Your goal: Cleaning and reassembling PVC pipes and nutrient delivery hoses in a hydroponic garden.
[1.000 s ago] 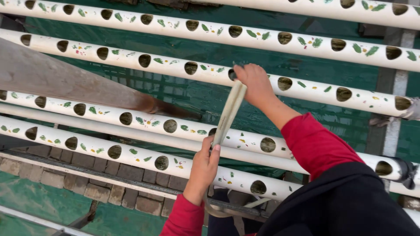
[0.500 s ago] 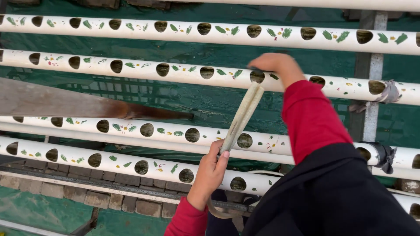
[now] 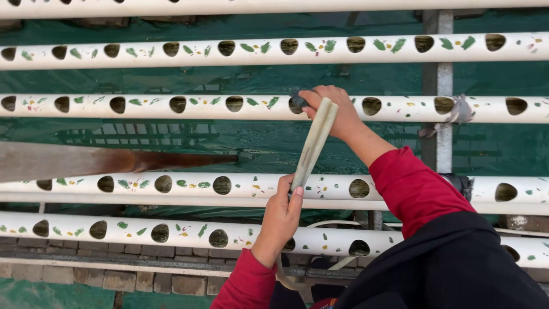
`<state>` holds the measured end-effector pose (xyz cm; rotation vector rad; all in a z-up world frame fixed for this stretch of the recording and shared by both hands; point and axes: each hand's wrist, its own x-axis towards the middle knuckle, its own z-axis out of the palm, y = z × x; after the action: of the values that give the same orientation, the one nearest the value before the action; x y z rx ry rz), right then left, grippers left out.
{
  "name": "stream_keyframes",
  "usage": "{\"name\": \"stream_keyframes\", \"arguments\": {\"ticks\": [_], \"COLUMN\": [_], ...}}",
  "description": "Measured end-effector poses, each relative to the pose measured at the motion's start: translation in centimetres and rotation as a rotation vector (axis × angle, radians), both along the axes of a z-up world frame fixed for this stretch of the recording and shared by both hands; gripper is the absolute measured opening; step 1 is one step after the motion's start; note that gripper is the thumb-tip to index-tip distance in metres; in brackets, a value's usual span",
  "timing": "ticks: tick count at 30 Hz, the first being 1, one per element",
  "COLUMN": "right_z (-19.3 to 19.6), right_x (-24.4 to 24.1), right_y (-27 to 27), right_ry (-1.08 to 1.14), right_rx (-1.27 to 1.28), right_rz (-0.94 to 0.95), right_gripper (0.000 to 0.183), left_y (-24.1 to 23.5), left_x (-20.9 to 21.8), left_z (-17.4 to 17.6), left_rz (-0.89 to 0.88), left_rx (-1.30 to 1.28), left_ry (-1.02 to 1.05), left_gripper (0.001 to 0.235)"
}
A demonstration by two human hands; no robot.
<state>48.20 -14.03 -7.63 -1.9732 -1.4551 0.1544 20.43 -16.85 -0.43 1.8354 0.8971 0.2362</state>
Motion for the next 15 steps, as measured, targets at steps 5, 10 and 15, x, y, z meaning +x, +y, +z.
{"name": "stream_keyframes", "arguments": {"ticks": [5, 10, 15], "right_z": [-1.9, -4.0, -6.8], "right_x": [4.6, 10.4, 7.9], "right_y": [-3.5, -11.9, -13.8], "right_ry": [-0.082, -0.036, -0.283], "right_rx": [-0.12, -0.173, 0.076], "right_rz": [-0.023, -0.217, -0.374], "right_gripper": [0.022, 0.02, 0.021], "left_y": [-0.5, -0.8, -2.6], "left_x": [1.1, 2.0, 3.5], "left_z": [-0.6, -1.4, -0.8], "left_rz": [-0.003, -0.014, -0.047], "left_rx": [-0.025, -0.012, -0.02], "left_ry": [0.05, 0.042, 0.055], "left_gripper": [0.036, 0.036, 0.035]}}
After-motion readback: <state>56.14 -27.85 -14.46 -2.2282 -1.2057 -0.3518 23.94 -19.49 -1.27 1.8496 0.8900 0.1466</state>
